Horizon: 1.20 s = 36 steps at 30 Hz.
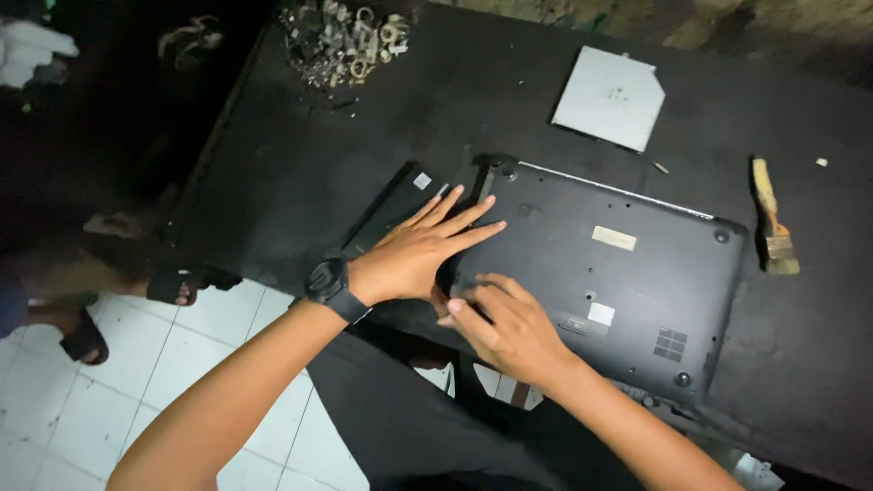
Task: The person cleans a laptop hard drive with a brush, then uses a screwdriver to remove screws from the drive and the laptop's back cover. They place the hard drive aside and remove the back cover to reveal the internal components.
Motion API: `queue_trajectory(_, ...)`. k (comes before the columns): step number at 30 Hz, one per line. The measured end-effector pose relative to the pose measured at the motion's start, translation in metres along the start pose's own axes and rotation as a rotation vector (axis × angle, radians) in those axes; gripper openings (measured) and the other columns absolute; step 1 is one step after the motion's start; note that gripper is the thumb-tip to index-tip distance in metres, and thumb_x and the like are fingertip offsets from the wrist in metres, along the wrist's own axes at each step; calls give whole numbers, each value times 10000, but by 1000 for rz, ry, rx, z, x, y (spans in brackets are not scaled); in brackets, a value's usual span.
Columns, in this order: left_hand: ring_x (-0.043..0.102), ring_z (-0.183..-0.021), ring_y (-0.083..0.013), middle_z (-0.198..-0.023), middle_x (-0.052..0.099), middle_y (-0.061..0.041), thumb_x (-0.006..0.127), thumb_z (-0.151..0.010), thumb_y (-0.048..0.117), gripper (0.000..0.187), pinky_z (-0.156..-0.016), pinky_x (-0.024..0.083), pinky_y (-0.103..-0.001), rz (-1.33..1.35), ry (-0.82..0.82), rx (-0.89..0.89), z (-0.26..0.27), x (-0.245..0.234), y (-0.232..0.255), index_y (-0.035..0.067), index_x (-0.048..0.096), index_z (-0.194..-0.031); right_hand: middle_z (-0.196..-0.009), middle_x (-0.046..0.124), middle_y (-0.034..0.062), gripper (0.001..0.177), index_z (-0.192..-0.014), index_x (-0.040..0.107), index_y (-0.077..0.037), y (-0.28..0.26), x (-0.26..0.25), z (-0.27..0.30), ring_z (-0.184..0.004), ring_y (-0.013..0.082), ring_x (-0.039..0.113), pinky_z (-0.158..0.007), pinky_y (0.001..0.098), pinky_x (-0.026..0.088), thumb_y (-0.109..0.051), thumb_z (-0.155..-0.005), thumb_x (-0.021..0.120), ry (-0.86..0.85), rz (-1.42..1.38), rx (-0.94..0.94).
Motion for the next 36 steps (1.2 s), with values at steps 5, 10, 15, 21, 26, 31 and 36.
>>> queue_trajectory(5,-35,-1563,-468,-1753,35,-61,962,-593,396,1405,-1260,52,-536,22,-38,-55,-3,3,-6,196,102,-1686,-977,700,163,668,-1459,443,-135,5,9,15,-764,328,690,-916,575,550,30,-873,718,6,-119,13)
queue_trajectory(10,-60,-1565,-450,-1750,39,-68,958,-573,493,1460,-1264,43,-532,-21,-34,-65,-5,2,-6,154,69,-1680,-949,693,175,670,-1460,448,-113,3,0,1,-752,355,687,-928,607,561,59,-871,718,53,-250,69)
queue_trajectory(15,-77,-1564,-468,-1748,41,-119,923,-458,690,1617,-1267,-22,-516,151,-37,-81,-5,-2,-12,83,41,-1670,-921,720,252,536,-1155,675,54,37,-21,-15,-847,462,728,-765,564,586,-18,-680,913,65,-332,367)
queue_trajectory(21,-31,-1558,-480,-1738,78,-150,982,-441,693,1641,-1261,43,-530,56,-51,-107,-6,-14,-4,25,96,-1650,-982,750,198,733,-1466,277,101,81,-46,-48,-960,394,737,-923,526,542,17,-933,773,199,-309,340)
queue_trajectory(26,-57,-1564,-464,-1730,87,-176,983,-443,704,1620,-1266,27,-511,46,-73,-116,-6,-15,-1,-16,144,-1626,-1014,777,189,699,-1459,313,43,99,-9,-31,-906,390,767,-803,489,589,-31,-931,766,70,-357,438)
queue_trajectory(31,-54,-1565,-470,-1724,117,-188,985,-446,706,1608,-1264,21,-514,67,-72,-116,-6,-14,-4,-51,170,-1607,-1037,768,231,693,-1408,420,50,93,-3,-35,-903,410,765,-770,497,607,-41,-859,834,63,-222,344)
queue_trajectory(36,-60,-1577,-452,-1704,179,-218,942,-464,756,1551,-1277,5,-478,39,-44,-90,-7,-9,-6,-109,263,-1558,-1100,696,248,560,-1337,600,59,84,-5,-46,-1051,489,688,-900,568,574,62,-815,802,33,-308,201)
Point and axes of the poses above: each hand's wrist, its own z-axis away from the middle knuckle, its own x-axis out of the palm, y = z × x, the point moved 5 cm from there along -z, towards the middle knuckle
